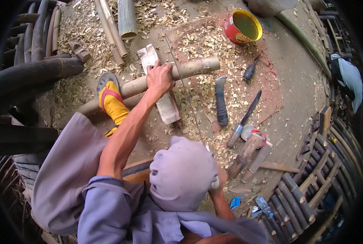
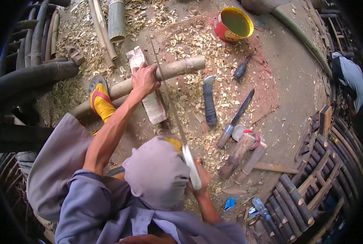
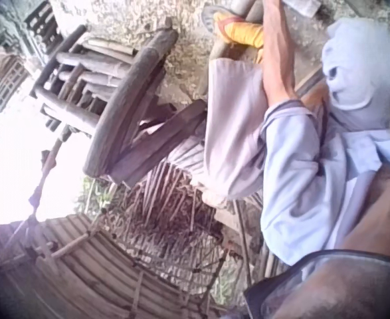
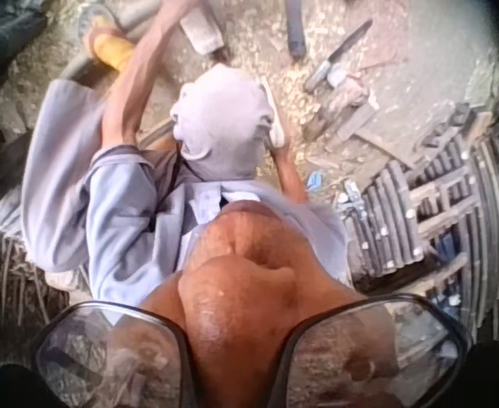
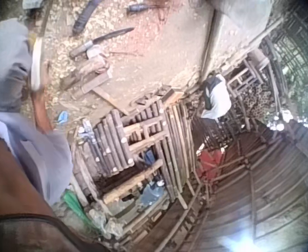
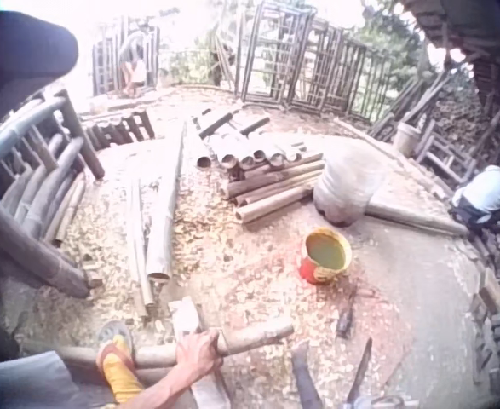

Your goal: The person selects a bamboo pole and uses a knife to shave and taper one end. They then measure the pole with a tape measure and use a hand saw to cut it into smaller sections. The person repeats the measuring and cutting process on the remaining length of the bamboo.

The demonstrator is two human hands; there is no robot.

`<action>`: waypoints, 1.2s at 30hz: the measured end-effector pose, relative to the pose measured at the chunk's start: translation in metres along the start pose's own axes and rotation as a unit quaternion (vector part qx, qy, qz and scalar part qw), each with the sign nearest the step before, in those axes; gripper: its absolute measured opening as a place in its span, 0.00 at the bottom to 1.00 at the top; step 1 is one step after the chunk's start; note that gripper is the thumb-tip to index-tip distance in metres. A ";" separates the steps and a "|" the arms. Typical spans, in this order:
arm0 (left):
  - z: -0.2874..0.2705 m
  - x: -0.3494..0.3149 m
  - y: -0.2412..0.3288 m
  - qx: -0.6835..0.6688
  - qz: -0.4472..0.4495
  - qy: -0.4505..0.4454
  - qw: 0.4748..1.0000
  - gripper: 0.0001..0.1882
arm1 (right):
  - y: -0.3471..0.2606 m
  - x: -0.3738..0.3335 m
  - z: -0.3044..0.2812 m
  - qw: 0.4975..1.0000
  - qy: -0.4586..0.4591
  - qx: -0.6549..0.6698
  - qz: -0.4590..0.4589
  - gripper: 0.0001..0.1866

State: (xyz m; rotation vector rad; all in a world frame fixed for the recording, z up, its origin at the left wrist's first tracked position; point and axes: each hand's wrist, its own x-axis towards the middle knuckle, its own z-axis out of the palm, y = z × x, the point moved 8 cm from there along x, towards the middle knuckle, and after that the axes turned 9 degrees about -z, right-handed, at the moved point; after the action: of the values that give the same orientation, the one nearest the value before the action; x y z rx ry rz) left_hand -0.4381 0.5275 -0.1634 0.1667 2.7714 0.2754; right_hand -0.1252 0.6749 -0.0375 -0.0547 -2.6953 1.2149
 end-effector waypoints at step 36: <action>-0.011 0.015 0.014 -0.012 0.033 0.079 0.996 0.23 | 0.019 0.065 0.022 0.997 0.068 0.021 -0.008 0.15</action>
State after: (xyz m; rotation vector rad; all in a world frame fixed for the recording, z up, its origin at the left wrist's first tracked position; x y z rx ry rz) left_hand -0.4551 0.5418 -0.1558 0.2407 2.9223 0.3524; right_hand -0.1936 0.6783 -0.0566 -0.1058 -2.5480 1.2158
